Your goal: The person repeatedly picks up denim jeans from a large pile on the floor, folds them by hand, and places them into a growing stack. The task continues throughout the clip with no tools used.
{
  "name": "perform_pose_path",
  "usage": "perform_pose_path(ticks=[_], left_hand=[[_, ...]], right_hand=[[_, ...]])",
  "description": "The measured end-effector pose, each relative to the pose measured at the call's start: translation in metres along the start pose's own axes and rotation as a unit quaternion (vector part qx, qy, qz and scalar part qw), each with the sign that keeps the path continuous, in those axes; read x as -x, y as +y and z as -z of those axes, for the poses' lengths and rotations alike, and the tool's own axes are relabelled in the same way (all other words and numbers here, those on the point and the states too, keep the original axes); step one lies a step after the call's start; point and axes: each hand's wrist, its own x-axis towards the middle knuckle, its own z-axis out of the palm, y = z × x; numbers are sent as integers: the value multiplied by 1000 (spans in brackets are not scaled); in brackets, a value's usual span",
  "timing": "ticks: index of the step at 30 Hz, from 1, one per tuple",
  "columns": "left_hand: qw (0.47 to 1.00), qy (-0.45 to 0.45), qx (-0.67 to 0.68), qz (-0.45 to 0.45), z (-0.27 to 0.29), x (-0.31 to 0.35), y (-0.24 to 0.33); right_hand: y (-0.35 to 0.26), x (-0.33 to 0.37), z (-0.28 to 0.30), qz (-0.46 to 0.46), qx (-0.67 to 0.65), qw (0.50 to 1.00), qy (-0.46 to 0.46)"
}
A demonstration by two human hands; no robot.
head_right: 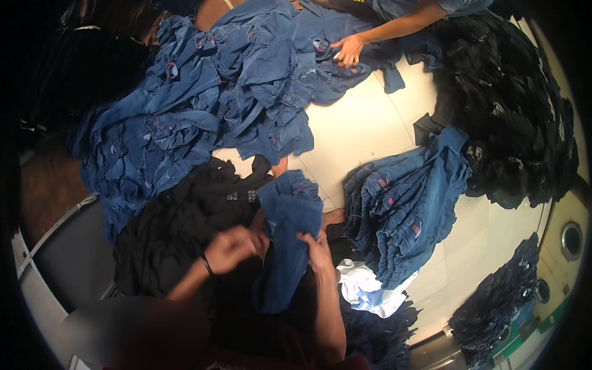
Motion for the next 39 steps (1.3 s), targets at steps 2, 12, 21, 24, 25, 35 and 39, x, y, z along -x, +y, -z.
perform_pose_path(ticks=[2,12,21,24,25,35,39], left_hand=[[984,173,28,-21,44,-49,3],[985,-165,31,-35,-1,-163,85],[971,-87,-173,-139,10,-165,167],[944,19,-245,-219,-27,-214,242],[938,-47,-206,-275,-45,-224,269],[791,-193,-187,-549,-211,-208,409],[791,-130,-252,-542,-261,-203,351]], right_hand=[[-14,39,11,25,59,991,-118],[-58,99,101,158,-211,914,-308],[-174,37,78,226,114,966,58],[-242,62,122,378,53,923,45],[-263,80,137,473,14,880,27],[-289,358,252,524,363,701,319],[-208,358,286,482,457,633,397]])
